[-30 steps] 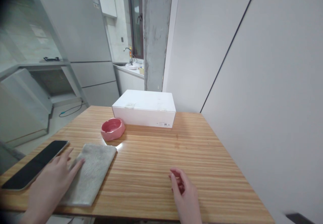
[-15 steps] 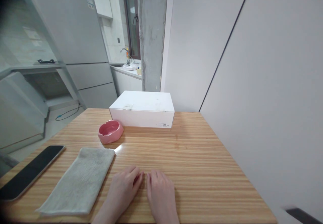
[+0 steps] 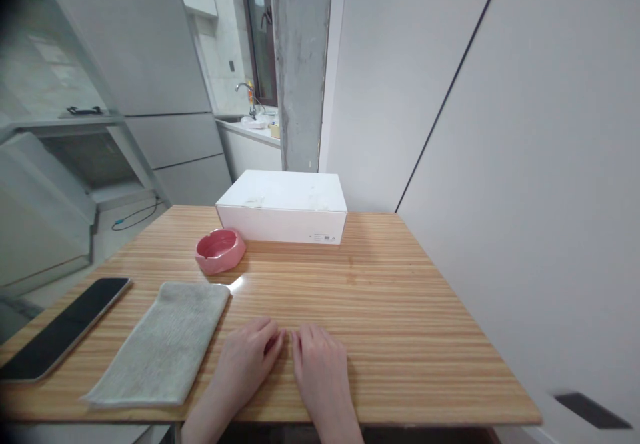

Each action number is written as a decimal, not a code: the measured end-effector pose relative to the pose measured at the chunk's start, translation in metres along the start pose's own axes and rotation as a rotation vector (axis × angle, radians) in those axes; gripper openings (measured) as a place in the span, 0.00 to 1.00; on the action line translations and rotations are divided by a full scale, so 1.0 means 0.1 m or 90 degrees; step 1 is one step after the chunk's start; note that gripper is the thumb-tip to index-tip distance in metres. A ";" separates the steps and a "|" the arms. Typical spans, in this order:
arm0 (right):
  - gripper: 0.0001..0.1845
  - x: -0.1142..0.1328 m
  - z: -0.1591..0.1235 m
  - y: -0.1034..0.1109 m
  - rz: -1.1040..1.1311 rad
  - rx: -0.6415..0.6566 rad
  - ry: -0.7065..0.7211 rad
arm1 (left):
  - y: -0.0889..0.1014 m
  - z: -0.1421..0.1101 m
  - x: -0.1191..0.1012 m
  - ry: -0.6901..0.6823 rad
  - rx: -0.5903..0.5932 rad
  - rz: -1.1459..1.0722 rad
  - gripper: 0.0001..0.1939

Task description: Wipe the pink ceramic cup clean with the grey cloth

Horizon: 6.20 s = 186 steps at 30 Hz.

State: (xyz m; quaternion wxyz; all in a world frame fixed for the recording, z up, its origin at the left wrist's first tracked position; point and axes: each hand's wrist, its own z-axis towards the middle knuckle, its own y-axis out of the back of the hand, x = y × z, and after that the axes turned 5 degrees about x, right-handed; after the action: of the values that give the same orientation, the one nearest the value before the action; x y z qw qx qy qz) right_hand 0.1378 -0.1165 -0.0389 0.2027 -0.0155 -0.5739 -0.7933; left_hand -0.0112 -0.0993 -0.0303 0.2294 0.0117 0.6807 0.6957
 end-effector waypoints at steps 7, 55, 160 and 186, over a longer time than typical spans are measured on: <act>0.18 0.00 -0.01 -0.01 -0.024 0.018 0.005 | 0.00 -0.02 0.00 -0.040 0.036 0.019 0.13; 0.15 -0.04 -0.03 -0.07 0.066 0.036 -0.011 | 0.01 -0.01 -0.01 -0.001 0.011 -0.005 0.12; 0.19 0.30 0.15 0.27 1.518 0.388 -0.515 | 0.22 -0.37 -0.19 -0.093 -0.351 0.092 0.17; 0.14 -0.69 0.43 0.39 1.321 -0.027 -0.811 | 0.28 1.18 0.32 0.011 -0.128 -0.516 0.49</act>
State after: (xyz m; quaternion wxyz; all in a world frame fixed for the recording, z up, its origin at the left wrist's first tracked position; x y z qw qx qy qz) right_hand 0.2059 -0.0664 -0.0068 0.4225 -0.8567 -0.2729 -0.1144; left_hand -0.0096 0.0233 -0.0046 0.4789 -0.2854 0.5606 0.6123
